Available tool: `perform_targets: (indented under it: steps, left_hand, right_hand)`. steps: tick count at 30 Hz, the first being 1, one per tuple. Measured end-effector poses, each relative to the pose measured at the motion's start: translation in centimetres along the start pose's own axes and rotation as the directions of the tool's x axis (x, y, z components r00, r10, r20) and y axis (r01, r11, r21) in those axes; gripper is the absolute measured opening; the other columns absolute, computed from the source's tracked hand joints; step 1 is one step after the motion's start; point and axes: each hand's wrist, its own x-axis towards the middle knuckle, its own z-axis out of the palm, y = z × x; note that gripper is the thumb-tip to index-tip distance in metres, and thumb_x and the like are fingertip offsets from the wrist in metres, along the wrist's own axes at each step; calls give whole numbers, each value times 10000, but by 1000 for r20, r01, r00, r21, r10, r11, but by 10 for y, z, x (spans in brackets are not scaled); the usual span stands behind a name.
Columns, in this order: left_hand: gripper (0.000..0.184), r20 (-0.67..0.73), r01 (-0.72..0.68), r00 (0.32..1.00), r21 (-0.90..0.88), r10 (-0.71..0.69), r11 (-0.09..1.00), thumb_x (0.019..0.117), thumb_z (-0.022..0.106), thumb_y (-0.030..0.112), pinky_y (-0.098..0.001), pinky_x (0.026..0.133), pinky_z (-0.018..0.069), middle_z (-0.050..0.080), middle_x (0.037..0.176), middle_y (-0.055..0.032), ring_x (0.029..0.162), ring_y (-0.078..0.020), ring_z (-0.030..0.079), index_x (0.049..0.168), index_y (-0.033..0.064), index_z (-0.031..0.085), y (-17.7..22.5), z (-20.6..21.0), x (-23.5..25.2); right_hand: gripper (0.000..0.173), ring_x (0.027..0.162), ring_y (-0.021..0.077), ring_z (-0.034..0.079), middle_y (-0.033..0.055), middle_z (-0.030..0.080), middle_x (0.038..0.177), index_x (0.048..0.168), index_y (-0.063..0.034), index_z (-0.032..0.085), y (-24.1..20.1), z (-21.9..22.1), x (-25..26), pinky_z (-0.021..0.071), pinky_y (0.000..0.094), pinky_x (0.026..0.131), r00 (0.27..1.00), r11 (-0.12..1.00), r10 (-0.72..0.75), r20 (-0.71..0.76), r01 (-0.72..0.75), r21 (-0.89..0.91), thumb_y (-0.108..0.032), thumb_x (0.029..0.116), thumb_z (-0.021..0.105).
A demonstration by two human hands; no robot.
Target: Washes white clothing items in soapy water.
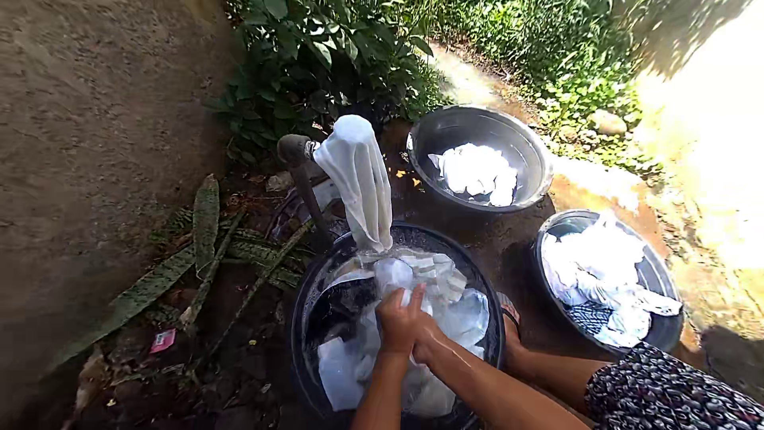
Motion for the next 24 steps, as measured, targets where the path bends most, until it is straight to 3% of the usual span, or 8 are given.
perform_targets:
  steps: [2, 5, 7, 9, 14, 20, 22, 24]
  left_hand:
    - [455, 18, 93, 995, 78, -95, 993, 958, 663, 311, -374, 638, 517, 603, 628, -139, 601, -203, 602, 707, -69, 657, -16, -10, 15]
    - [421, -8, 241, 970, 134, -242, 961, 975, 657, 296, -486, 793, 542, 687, 805, -227, 798, -320, 684, 854, -105, 705, -21, -31, 30]
    - [380, 3, 505, 863, -71, -506, 860, 1047, 580, 234, -454, 1005, 492, 699, 1100, -259, 1079, -291, 663, 1117, -123, 689, -24, -58, 41]
    - [367, 67, 621, 765, -340, -640, 707, 1087, 493, 219, -357, 1001, 504, 668, 1189, -192, 1097, -175, 636, 1234, -90, 626, -27, -84, 46]
    - [324, 288, 645, 752, -511, -593, 569, 1104, 399, 191, -326, 847, 591, 717, 989, -76, 911, -122, 698, 1169, -21, 635, 14, -128, 51]
    - [252, 288, 460, 881, -708, -375, 535, 981, 383, 70, -263, 802, 591, 710, 846, 26, 821, -57, 689, 912, 116, 621, 40, -155, 54]
    - [252, 290, 442, 887, -758, -360, 479, 969, 376, 76, -289, 822, 602, 727, 890, 7, 863, -79, 707, 966, 107, 626, 39, -160, 52]
    - [286, 308, 463, 878, -741, -366, 487, 1029, 335, 114, -302, 817, 613, 735, 918, -4, 876, -92, 717, 1023, 99, 620, 41, -162, 51]
  right_hand:
    - [308, 715, 144, 604, 53, 608, 814, 1024, -58, 622, -17, -1, -19, 531, 336, 644, 990, 988, 140, 16, -141, 59, -282, 1103, 424]
    - [320, 761, 152, 658, 62, 666, 862, 1084, -61, 635, -45, -16, -32, 567, 337, 678, 987, 974, 107, 123, -129, 184, -304, 1101, 427]
    - [360, 886, 186, 701, 101, 700, 987, 1255, -39, 573, -75, -44, -32, 602, 375, 794, 977, 963, -25, 214, -34, 266, -320, 1117, 394]
    - [342, 894, 175, 711, 92, 699, 999, 1296, -47, 527, -103, -72, -31, 616, 360, 801, 950, 964, -172, 260, 108, 243, -289, 1128, 354]
    - [316, 826, 139, 696, 58, 691, 925, 1214, -63, 584, -156, -106, -49, 605, 324, 762, 903, 920, -303, 306, 361, -153, -276, 1124, 369]
    - [350, 681, 80, 652, 14, 665, 777, 1024, -100, 658, -200, -111, -79, 567, 246, 637, 859, 794, -339, 385, 480, -374, -303, 1117, 387]
    - [361, 670, 72, 648, 9, 664, 759, 992, -104, 669, -206, -110, -86, 560, 238, 624, 846, 743, -330, 419, 506, -438, -300, 1114, 392]
    - [378, 693, 76, 646, 8, 665, 776, 995, -113, 685, -211, -109, -89, 556, 251, 643, 822, 665, -362, 440, 559, -496, -319, 1113, 391]
